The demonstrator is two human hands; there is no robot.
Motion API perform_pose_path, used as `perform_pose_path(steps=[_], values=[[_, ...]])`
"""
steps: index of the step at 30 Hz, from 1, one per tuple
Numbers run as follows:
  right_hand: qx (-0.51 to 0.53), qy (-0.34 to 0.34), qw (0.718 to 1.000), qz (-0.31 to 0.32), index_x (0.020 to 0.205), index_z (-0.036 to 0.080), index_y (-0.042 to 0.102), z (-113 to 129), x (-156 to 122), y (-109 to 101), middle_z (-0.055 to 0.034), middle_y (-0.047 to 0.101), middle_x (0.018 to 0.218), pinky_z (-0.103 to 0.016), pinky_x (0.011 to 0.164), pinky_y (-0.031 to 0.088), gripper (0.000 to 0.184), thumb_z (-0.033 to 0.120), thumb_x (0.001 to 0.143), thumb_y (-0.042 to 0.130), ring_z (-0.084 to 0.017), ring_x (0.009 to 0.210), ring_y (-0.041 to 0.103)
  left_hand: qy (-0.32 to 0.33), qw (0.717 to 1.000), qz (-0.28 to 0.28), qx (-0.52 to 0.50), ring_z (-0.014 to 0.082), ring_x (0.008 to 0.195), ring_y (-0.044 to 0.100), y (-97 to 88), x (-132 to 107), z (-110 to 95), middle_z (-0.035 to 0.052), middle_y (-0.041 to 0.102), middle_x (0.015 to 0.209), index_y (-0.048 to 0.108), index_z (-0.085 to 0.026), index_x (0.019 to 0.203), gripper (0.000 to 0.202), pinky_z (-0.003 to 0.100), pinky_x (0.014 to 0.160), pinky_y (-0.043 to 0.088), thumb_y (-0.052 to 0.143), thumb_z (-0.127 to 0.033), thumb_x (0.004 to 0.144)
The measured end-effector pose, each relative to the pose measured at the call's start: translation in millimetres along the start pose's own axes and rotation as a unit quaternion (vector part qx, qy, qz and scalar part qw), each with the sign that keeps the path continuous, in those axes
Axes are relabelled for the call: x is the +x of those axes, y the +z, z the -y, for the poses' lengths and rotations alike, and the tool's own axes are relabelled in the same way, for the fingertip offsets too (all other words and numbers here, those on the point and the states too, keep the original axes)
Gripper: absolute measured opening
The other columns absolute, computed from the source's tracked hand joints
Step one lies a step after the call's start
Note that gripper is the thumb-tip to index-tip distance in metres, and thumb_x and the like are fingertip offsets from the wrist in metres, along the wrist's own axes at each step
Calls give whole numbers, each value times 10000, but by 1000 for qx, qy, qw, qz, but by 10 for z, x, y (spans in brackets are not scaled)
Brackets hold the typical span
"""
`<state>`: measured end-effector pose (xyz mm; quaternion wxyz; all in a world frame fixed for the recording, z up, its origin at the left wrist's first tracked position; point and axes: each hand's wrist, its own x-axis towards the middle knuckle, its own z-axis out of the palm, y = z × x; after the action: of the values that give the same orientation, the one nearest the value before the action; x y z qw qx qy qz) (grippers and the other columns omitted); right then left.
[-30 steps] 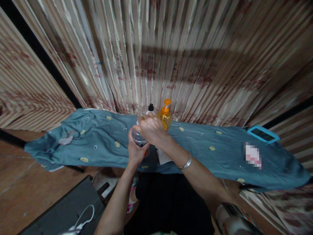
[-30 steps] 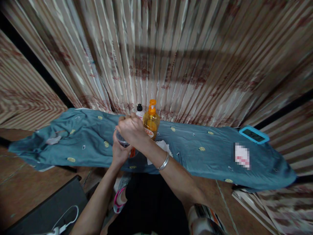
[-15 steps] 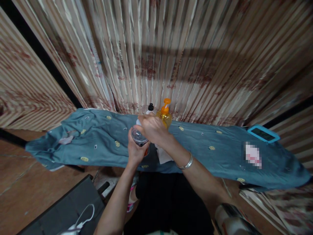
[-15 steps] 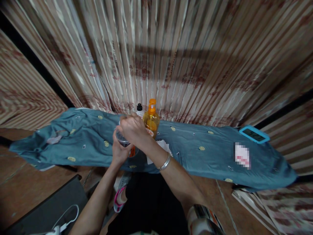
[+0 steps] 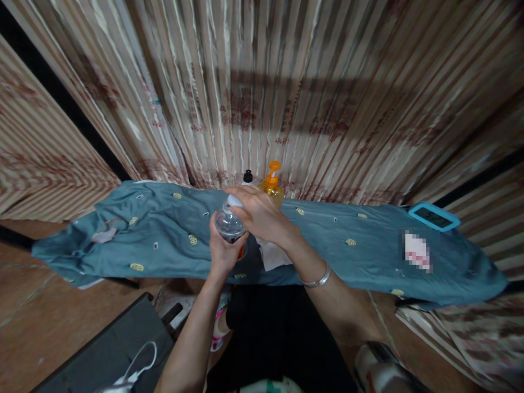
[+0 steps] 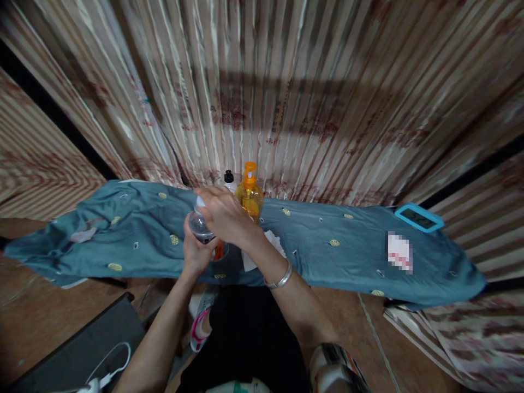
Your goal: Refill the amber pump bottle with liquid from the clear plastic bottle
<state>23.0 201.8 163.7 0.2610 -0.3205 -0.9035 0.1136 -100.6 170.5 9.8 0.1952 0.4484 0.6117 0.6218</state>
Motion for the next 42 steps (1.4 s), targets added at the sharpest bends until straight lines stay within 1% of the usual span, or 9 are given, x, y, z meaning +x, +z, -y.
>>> perform_pose_path(steps=[7, 11, 16, 20, 24, 29, 36, 40, 42], values=[[16, 143, 983, -114, 1389, 116, 575, -325, -979, 307, -150, 700, 1351, -425, 1079, 513, 437, 265, 986, 651, -248, 1273, 639, -3, 1000, 3, 29, 334, 1336, 600, -22, 5, -52, 188, 570, 1452, 344, -162, 1512, 1066, 495, 1185, 443, 889, -309, 608], [-37, 282, 949, -138, 1305, 157, 627, -934, -1744, 527, -113, 728, 1258, -505, 1005, 562, 370, 274, 960, 695, -268, 1154, 702, -14, 999, 7, 35, 357, 1444, 503, -21, 2, -48, 221, 467, 1558, 254, -152, 1570, 1174, 507, 1244, 364, 899, -314, 602], [-127, 414, 889, -146, 1155, 192, 686, -1721, -2526, 551, -80, 721, 1199, -501, 1003, 557, 216, 275, 956, 705, -251, 1112, 696, 14, 1000, 14, -4, 335, 1568, 323, -31, -79, 56, 217, 275, 1679, 146, -177, 1612, 1273, 462, 1303, 244, 914, -331, 609], [-160, 446, 867, -152, 1139, 195, 685, -2000, -2892, 537, -77, 708, 1207, -497, 996, 553, 206, 288, 957, 701, -254, 1132, 677, -3, 1000, 11, -14, 359, 1574, 303, -120, -230, 186, 225, 305, 1657, 131, -198, 1621, 1291, 511, 1277, 301, 916, -382, 612], [-160, 440, 866, -174, 1166, 183, 669, -2032, -3008, 581, -88, 697, 1223, -528, 1019, 531, 259, 346, 966, 682, -267, 1148, 664, -20, 1000, 8, -8, 376, 1570, 303, -275, -437, 297, 213, 314, 1656, 158, -236, 1614, 1273, 552, 1268, 304, 919, -453, 617], [-137, 390, 880, -232, 1353, 166, 580, -1874, -2621, 527, -152, 646, 1353, -601, 1074, 481, 526, 519, 966, 631, -332, 1278, 607, -45, 999, 20, 9, 356, 1493, 429, -479, -701, 382, 184, 452, 1562, 257, -252, 1576, 1153, 569, 1256, 334, 899, -497, 650], [-23, 214, 949, -231, 1491, 96, 443, -1424, -1094, 255, -218, 574, 1498, -513, 1112, 474, 754, 532, 920, 672, -320, 1370, 565, -95, 993, 75, 20, 298, 1135, 702, -607, -991, 363, 99, 695, 1202, 558, -249, 1332, 770, 535, 1089, 545, 837, -571, 690], [20, 176, 960, -215, 1466, 75, 462, -1334, -290, 179, -231, 568, 1500, -508, 1154, 423, 793, 503, 864, 751, -328, 1394, 539, -91, 991, 100, 17, 304, 1160, 705, -535, -1113, 293, 103, 710, 1246, 614, -263, 1292, 686, 515, 1078, 552, 815, -579, 717], [38, 184, 961, -201, 1385, 135, 546, -1340, -31, 189, -180, 654, 1390, -515, 1063, 494, 654, 487, 873, 752, -313, 1266, 635, -72, 991, 116, 7, 302, 1186, 697, -495, -1137, 255, 107, 707, 1266, 636, -257, 1266, 631, 495, 1072, 560, 805, -559, 739]])
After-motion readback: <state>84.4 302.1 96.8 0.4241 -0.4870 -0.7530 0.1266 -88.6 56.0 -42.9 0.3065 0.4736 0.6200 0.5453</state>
